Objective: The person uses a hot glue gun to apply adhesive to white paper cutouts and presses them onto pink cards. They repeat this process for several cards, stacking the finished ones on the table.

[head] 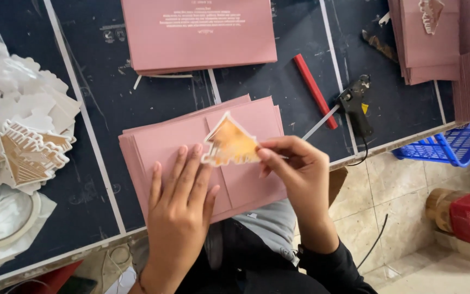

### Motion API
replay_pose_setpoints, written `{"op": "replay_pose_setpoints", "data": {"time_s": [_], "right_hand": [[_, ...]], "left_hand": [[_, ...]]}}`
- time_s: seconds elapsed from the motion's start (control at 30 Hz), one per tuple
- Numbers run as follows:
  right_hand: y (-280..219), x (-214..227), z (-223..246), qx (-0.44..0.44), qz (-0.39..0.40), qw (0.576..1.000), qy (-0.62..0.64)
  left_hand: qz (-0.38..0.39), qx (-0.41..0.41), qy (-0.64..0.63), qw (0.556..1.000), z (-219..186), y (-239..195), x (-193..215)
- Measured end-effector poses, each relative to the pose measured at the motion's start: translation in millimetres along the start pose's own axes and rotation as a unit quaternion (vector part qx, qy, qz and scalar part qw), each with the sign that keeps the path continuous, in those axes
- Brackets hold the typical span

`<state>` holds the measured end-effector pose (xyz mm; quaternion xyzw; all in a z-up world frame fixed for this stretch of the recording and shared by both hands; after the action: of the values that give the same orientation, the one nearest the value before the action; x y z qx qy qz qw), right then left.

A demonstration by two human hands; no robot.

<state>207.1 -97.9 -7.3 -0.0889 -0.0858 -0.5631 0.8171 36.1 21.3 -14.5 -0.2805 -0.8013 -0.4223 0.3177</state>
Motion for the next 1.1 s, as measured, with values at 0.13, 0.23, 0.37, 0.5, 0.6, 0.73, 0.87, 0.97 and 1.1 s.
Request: {"op": "replay_pose_setpoints", "data": {"time_s": [0.13, 0.23, 0.37, 0.5, 0.6, 0.73, 0.87, 0.97, 1.1], "right_hand": [[-7.6, -3.8, -18.8, -0.075, 0.033, 0.997, -0.003], [-7.8, -2.9, -20.2, -0.076, 0.051, 0.996, -0.020], [-6.9, -3.3, -19.0, -0.065, 0.061, 0.995, -0.032], [-6.7, -5.4, -19.2, -0.048, 0.078, 0.995, -0.029], [-6.7, -7.3, -16.8, -0.025, 0.080, 0.995, -0.046], [-7.7, -11.5, -8.1, 0.050, 0.072, 0.990, -0.109], [-8.4, -14.6, -4.3, 0.075, 0.068, 0.986, -0.129], [-8.2, -15.5, -1.6, 0.092, 0.064, 0.983, -0.142], [-7.8, -16.1, -3.4, 0.091, 0.061, 0.982, -0.154]], "left_hand": [[-0.070, 0.099, -0.132, 0.984, 14.3, 4.1, 19.1], [-0.066, 0.164, -0.146, 0.973, 23.4, 9.9, 23.6], [-0.062, 0.187, -0.158, 0.968, 26.0, 13.2, 22.3], [-0.059, 0.193, -0.156, 0.967, 26.0, 13.6, 21.7], [-0.055, 0.197, -0.160, 0.966, 26.3, 13.1, 21.1], [-0.046, 0.198, -0.151, 0.967, 27.2, 12.5, 20.0], [-0.049, 0.197, -0.150, 0.968, 25.6, 13.3, 20.5], [-0.046, 0.200, -0.150, 0.967, 25.9, 12.8, 19.2], [-0.050, 0.193, -0.148, 0.969, 25.6, 13.3, 19.2]]}}
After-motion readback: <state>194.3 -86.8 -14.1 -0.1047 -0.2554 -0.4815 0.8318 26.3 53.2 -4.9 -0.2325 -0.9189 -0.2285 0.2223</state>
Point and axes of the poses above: each hand's wrist, its own y-axis towards the middle knuckle, its own x-axis out of the back of the hand, z = x × y, the point moved 7 cm from there along y, towards the middle knuckle, and after that the axes turned 11 degrees about -z, right-handed, at the moved point
